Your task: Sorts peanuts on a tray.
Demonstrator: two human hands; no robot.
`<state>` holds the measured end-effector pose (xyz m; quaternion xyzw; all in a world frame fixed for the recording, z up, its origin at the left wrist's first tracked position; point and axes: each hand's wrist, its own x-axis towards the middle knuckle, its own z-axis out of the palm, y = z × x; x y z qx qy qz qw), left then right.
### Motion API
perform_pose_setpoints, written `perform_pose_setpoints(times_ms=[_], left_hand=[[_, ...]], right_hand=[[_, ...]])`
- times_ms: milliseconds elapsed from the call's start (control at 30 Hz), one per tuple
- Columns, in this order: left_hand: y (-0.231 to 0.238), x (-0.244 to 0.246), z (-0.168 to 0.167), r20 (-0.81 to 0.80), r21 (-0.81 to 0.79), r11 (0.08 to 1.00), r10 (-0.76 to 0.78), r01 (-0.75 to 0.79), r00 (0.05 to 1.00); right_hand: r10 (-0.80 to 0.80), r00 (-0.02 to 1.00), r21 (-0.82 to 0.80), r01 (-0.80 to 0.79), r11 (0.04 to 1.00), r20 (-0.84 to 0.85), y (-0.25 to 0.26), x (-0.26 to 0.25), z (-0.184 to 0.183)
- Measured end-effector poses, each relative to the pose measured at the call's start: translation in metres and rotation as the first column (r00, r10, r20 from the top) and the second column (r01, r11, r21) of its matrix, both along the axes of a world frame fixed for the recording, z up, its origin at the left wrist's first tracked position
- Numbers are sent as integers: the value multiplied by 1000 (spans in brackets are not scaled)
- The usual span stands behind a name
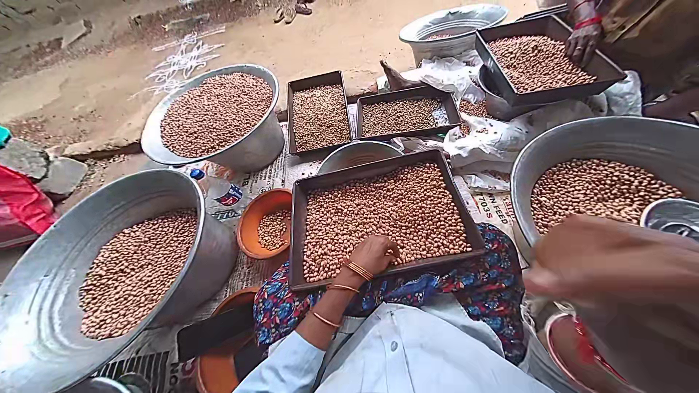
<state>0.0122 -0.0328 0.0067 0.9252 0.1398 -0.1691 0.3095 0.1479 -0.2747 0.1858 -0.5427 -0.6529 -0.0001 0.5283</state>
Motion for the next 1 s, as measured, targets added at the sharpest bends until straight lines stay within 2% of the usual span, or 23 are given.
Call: perform_pose_setpoints(times_ms=[33, 67, 100, 167, 200, 233, 300, 367, 433, 500, 533, 600, 667, 733, 800, 900, 1000], left_hand=[[0, 1, -1, 13, 4, 1000, -3, 3, 1000], [0, 1, -3, 17, 9, 1000, -17, 17, 1000], [1, 1, -4, 11, 13, 999, -35, 35, 999], [4, -1, -4, 12, 6, 999, -35, 35, 999], [8, -4, -2, 30, 4, 1000, -1, 0, 1000], [16, -10, 2, 53, 11, 999, 48, -49, 997], [40, -28, 13, 120, 80, 977, 187, -197, 975], [72, -55, 29, 204, 217, 890, 360, -400, 911], [102, -82, 40, 297, 373, 711, 517, -596, 803], [120, -101, 46, 407, 446, 556, 573, -702, 712], [122, -103, 47, 451, 444, 530, 565, -722, 691], [113, -92, 47, 432, 371, 593, 571, -715, 698], [98, -72, 41, 321, 292, 704, 566, -648, 759], [86, -51, 33, 213, 275, 772, 533, -573, 819], [82, -33, 23, 125, 279, 808, 505, -518, 854], [87, -17, 3, 86, 285, 829, 477, -481, 874], [88, -10, -5, 17, 280, 852, 456, -442, 890]], right_hand=[[-127, 990, -30, 129, 991, 66, 30, 0, -25], [-218, 961, -125, 240, 963, 170, 54, 2, -56], [-236, 932, -271, 311, 911, 276, 71, 6, -87], [-129, 928, -602, 328, 728, 350, 93, 14, -133], [-76, 931, -709, 324, 627, 358, 101, 18, -148], [-41, 929, -760, 327, 562, 369, 107, 20, -159], [-7, 918, -791, 344, 506, 395, 114, 22, -175], [13, 914, -812, 355, 464, 407, 117, 21, -181], [15, 912, -808, 356, 469, 411, 117, 22, -183], [-3, 912, -796, 359, 487, 410, 115, 23, -185], [-11, 913, -800, 363, 478, 407, 115, 23, -186], [-28, 915, -813, 372, 447, 403, 116, 22, -186], [-33, 912, -814, 382, 438, 410, 116, 20, -187], [-26, 915, -830, 376, 411, 402, 117, 20, -184], [-56, 933, -841, 346, 416, 356, 115, 22, -181], [-179, 963, -842, 264, 471, 201, 111, 31, -178], [-240, 960, -840, 247, 484, 144, 111, 36, -175]])
